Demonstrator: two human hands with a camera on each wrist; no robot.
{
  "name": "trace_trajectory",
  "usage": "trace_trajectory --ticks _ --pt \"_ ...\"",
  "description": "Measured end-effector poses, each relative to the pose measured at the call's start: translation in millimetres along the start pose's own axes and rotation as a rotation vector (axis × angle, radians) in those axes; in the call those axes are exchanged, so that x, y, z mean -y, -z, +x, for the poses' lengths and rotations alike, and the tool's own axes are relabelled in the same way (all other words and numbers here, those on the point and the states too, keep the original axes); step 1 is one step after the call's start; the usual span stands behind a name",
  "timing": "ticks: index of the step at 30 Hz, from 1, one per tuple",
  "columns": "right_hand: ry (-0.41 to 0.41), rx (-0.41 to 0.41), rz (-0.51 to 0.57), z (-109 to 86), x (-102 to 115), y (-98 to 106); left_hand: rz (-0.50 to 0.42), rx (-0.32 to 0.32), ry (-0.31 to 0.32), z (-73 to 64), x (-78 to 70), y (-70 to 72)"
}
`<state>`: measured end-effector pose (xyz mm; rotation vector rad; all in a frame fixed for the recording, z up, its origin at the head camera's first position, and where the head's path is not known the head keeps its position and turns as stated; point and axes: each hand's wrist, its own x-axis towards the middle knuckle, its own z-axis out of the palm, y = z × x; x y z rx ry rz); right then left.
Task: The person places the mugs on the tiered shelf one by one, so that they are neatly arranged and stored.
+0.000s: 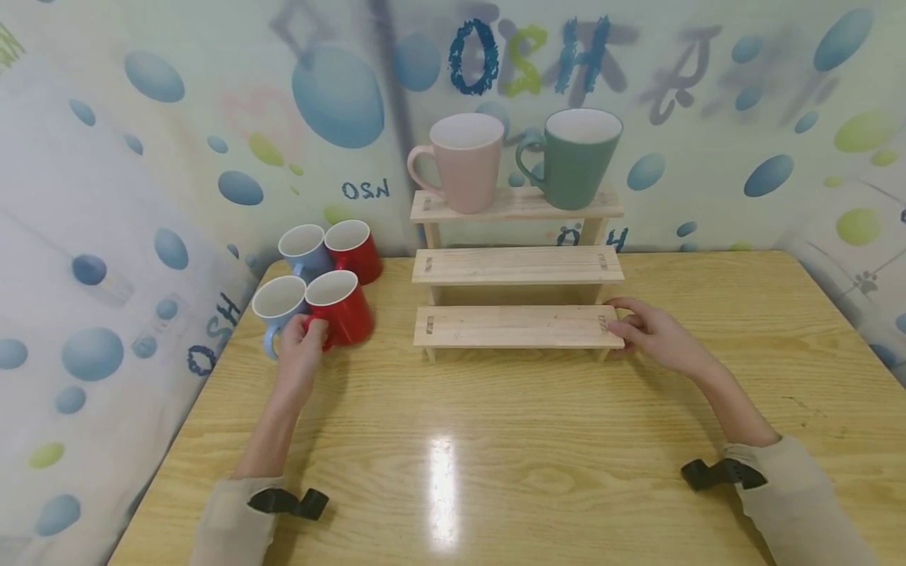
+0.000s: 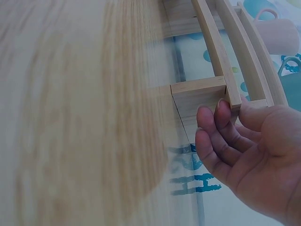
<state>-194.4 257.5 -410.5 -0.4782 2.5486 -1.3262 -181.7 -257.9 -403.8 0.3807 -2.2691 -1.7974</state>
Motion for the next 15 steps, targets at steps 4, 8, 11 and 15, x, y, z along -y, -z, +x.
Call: trace_trajectory --ticks 4,8,11,15 --pt "0.001 -0.006 0.006 0.3 0.1 -1.5 -0.026 -0.06 -0.013 0.6 1.3 -1.2" --pt "0.0 0.005 0.017 -0.3 0.9 -1.7 -0.08 -0.1 -0.012 0.0 2.3 -0.9" --pt "-0.002 0.007 0.024 -0.8 1.3 -1.0 -0.104 -0.12 -0.027 -1.0 0.6 -0.1" --pt "-0.005 0.01 0.036 -0.9 1.2 0.1 -0.124 -0.151 -0.065 -2.2 -4.8 0.8"
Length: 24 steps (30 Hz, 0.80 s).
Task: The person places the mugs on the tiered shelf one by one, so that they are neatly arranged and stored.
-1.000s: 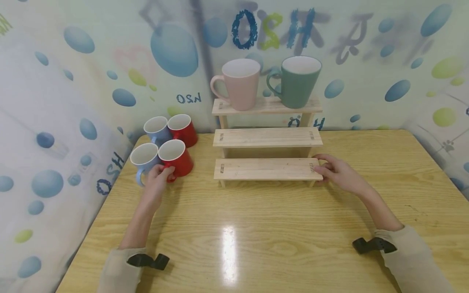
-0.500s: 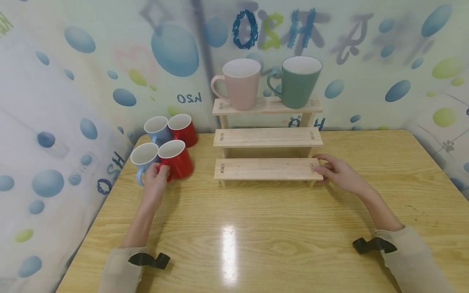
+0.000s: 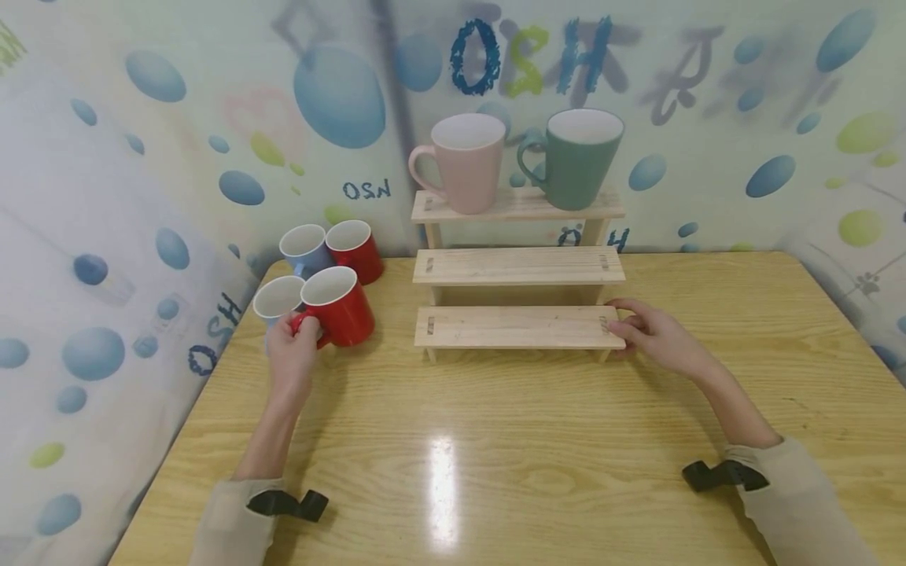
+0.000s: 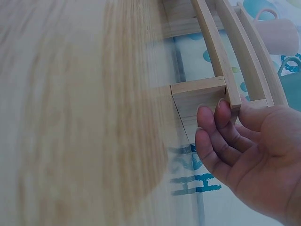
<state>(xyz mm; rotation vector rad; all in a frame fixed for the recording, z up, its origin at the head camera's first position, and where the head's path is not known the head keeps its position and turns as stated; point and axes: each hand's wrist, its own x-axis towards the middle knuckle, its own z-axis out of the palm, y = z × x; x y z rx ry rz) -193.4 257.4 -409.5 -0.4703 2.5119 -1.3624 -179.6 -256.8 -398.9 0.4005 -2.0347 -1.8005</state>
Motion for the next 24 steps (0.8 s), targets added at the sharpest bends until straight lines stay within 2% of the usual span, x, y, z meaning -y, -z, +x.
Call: trace_trajectory --ticks 9,12,17,24 --pt "-0.004 0.008 0.009 -1.0 0 0 -0.091 -0.005 -0.019 -6.2 -17.1 -3.6" --pt "-0.005 0.008 0.007 -1.0 0 0 -0.089 0.0 -0.012 -9.5 -22.9 -5.1" --pt "-0.006 0.006 0.0 -0.6 1 0 -0.068 0.043 0.005 -15.0 -36.2 -8.0" --pt "-0.001 0.005 -0.015 -0.5 2 1 -0.052 0.078 -0.021 -24.4 -54.3 -15.4"
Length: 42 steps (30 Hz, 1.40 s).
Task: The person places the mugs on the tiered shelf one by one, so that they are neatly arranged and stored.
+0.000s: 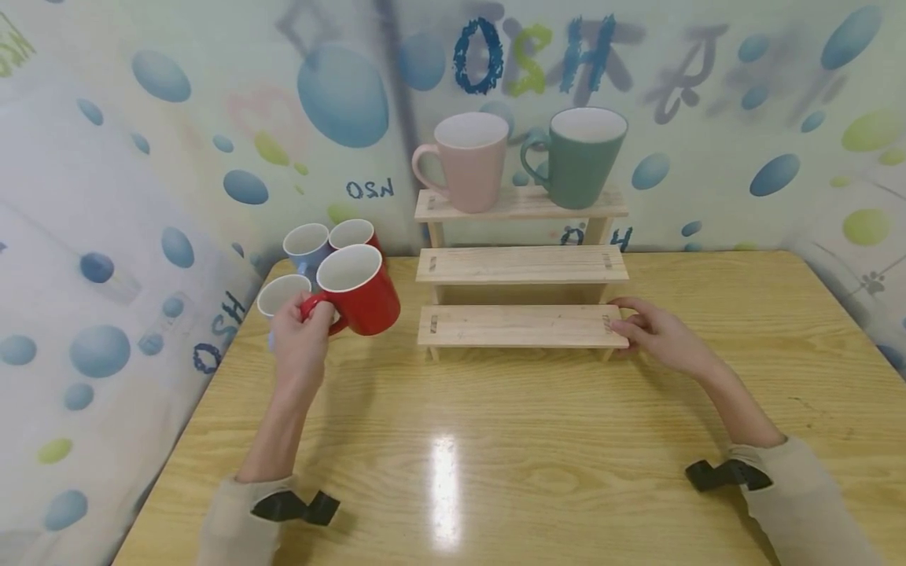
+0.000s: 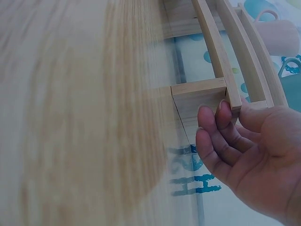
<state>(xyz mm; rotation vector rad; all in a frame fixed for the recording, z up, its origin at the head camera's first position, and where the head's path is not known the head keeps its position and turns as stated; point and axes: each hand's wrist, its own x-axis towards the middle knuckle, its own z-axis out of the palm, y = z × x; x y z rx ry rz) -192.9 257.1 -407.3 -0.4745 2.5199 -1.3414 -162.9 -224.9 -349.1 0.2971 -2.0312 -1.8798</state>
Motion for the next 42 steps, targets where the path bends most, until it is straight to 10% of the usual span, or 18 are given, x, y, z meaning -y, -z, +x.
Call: trace_trajectory --ticks 19,42 --pt "0.008 0.004 0.016 -0.3 0 0 0.01 0.125 -0.057 -10.8 -16.6 -18.3" --pt "0.005 -0.004 0.016 -0.4 0 0 -0.022 0.339 -0.126 -15.4 -21.3 -99.8"
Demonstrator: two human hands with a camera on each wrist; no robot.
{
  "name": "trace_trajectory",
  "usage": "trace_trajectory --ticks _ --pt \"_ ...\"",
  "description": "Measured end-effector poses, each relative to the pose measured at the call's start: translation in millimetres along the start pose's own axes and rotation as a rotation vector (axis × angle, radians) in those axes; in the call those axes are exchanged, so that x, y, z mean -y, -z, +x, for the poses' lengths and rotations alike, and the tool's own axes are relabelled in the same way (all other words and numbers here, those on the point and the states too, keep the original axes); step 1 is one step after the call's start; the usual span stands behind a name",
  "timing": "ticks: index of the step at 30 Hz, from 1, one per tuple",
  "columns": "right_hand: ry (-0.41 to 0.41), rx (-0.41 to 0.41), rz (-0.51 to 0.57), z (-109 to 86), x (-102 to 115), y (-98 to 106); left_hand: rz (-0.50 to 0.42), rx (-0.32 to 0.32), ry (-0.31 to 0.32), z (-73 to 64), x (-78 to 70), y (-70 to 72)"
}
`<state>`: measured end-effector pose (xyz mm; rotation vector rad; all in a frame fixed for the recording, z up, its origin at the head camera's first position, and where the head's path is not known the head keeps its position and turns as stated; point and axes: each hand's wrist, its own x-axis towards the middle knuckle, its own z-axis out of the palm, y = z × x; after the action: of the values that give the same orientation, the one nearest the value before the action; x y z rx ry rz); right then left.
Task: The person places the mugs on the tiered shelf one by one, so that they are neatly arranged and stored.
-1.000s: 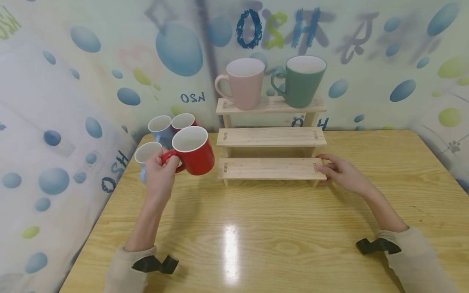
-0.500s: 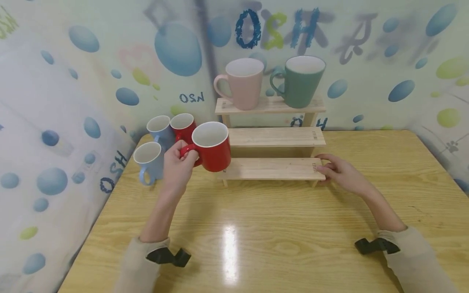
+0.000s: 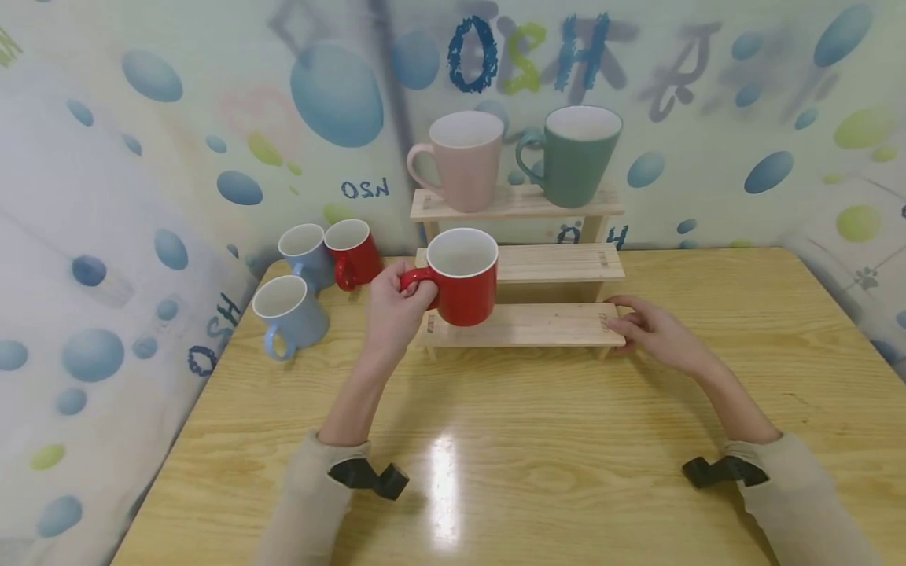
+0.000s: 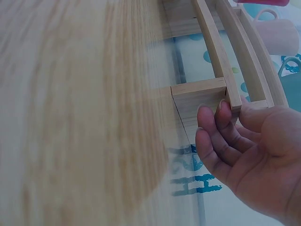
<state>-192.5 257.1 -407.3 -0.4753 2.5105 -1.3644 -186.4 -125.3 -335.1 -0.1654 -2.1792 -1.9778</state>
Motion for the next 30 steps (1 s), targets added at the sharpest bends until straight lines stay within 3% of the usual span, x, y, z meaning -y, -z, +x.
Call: trace_trajectory --ticks 17,30 --pt "-0.009 0.008 0.014 -0.8 2 0 -0.092 0.083 0.014 17.1 2.4 -54.7" --pt "-0.016 0.004 -0.002 0.5 -1 1 -0.093 0.131 -0.03 38.9 5.4 -86.5"
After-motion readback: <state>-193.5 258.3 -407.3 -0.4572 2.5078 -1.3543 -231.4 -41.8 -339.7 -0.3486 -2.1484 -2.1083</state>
